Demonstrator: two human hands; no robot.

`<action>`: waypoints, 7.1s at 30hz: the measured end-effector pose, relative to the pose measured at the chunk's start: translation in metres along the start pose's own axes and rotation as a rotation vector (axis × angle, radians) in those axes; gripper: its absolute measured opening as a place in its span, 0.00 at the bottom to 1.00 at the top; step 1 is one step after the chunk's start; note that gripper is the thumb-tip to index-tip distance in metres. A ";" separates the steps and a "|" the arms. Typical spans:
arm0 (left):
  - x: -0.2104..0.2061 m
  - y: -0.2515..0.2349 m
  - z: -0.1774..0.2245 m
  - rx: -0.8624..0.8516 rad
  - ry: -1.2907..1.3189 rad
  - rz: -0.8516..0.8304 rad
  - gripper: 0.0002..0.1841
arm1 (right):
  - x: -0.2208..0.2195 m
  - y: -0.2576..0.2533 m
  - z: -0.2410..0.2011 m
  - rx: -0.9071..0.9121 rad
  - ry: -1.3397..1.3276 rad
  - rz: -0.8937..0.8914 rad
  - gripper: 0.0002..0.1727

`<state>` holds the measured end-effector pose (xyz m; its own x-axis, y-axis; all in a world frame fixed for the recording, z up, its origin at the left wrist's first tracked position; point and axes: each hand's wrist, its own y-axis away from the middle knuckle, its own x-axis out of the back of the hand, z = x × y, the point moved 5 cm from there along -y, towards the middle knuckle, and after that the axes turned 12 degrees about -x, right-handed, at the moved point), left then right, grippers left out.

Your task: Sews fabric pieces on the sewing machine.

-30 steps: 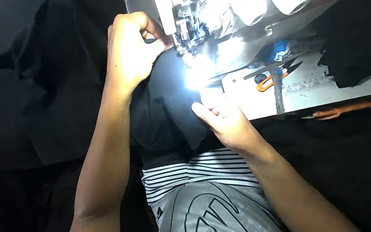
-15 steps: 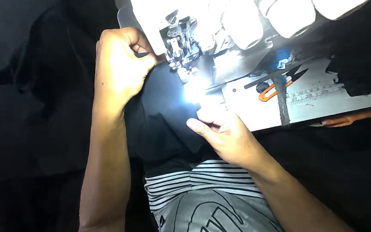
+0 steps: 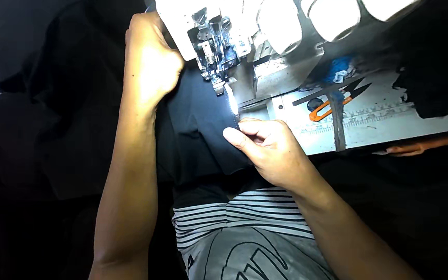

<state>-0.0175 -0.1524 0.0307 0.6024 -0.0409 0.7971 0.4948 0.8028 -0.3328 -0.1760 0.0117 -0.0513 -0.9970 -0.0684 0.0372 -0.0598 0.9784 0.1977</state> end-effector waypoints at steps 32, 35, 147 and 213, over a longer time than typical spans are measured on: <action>-0.058 0.171 0.095 -0.256 -0.169 0.415 0.18 | -0.002 0.048 -0.010 -0.117 -0.193 -0.012 0.27; -0.043 0.174 0.098 -0.257 -0.023 0.412 0.11 | -0.002 0.050 -0.016 -0.116 -0.163 -0.016 0.27; -0.051 0.156 0.106 -0.374 -0.237 -0.120 0.15 | -0.002 0.097 0.035 0.118 0.190 0.406 0.32; 0.087 0.313 0.150 -0.152 0.215 0.331 0.12 | -0.145 0.037 -0.008 -0.539 -0.376 -0.395 0.35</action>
<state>0.0956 0.1851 0.0712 0.8536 0.0686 0.5164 0.3291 0.6974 -0.6367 -0.0333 0.0560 -0.0419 -0.8623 -0.2279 -0.4522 -0.4788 0.6578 0.5814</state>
